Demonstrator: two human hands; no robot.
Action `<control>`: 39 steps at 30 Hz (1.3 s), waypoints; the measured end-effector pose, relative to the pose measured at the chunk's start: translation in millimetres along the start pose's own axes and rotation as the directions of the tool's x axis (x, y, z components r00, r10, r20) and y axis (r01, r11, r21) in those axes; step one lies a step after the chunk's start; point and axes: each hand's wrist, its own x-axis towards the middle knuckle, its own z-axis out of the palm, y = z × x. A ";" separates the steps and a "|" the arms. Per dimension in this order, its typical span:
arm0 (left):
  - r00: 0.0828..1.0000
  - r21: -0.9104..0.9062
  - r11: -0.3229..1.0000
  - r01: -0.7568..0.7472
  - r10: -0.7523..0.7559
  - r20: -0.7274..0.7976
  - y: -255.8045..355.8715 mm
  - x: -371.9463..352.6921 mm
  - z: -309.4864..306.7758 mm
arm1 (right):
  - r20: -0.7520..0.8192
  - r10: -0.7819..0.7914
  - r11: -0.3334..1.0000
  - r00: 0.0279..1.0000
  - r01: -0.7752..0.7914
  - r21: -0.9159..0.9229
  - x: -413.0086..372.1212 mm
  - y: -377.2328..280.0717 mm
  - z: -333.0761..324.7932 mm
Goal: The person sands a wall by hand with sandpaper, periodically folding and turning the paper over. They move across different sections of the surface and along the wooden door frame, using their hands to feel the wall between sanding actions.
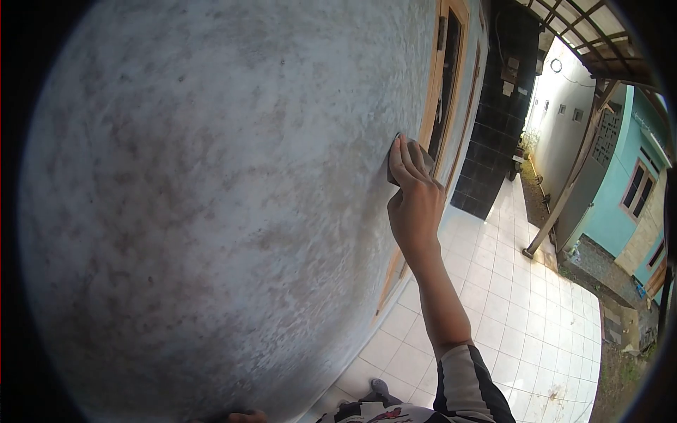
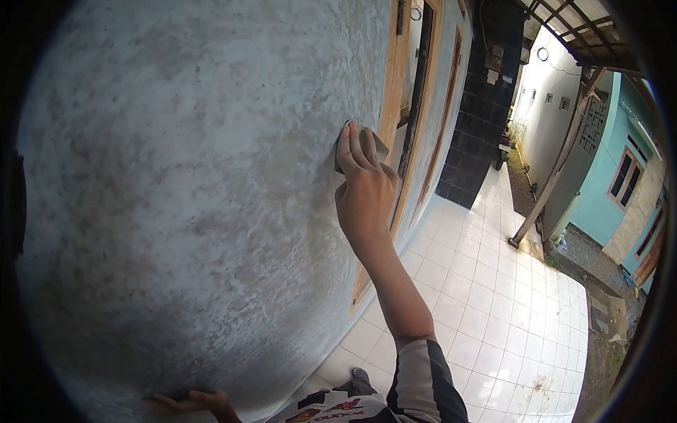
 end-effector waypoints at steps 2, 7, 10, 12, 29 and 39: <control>1.000 -0.006 1.000 -0.003 0.003 -0.006 -0.1 1.2 0.1 | 0.002 -0.040 0.999 0.999 0.040 -0.024 -10.0 -9.2 -6.8; 1.000 -0.028 1.000 -0.001 0.000 -0.031 5.0 2.0 6.6 | 0.023 0.003 0.999 1.000 -0.002 -0.050 -1.8 -2.6 -6.8; 0.999 -0.038 0.999 0.001 -0.002 -0.048 7.8 2.9 11.1 | 0.053 -0.056 0.997 0.997 0.059 -0.050 -13.3 -20.0 -16.1; 0.999 -0.039 0.999 0.002 -0.004 -0.053 8.6 2.4 10.2 | 0.057 -0.065 0.996 0.996 0.068 -0.059 -11.6 -12.3 -9.2; 0.995 -0.059 0.998 0.033 -0.038 -0.092 25.1 -4.0 4.3 | 0.073 -0.035 0.991 0.997 0.044 -0.126 -15.9 -13.9 -16.6; 0.990 -0.060 0.997 0.048 -0.055 -0.127 27.6 -3.6 -1.4 | -0.050 -0.051 0.996 0.997 0.054 0.069 -6.4 10.3 -15.2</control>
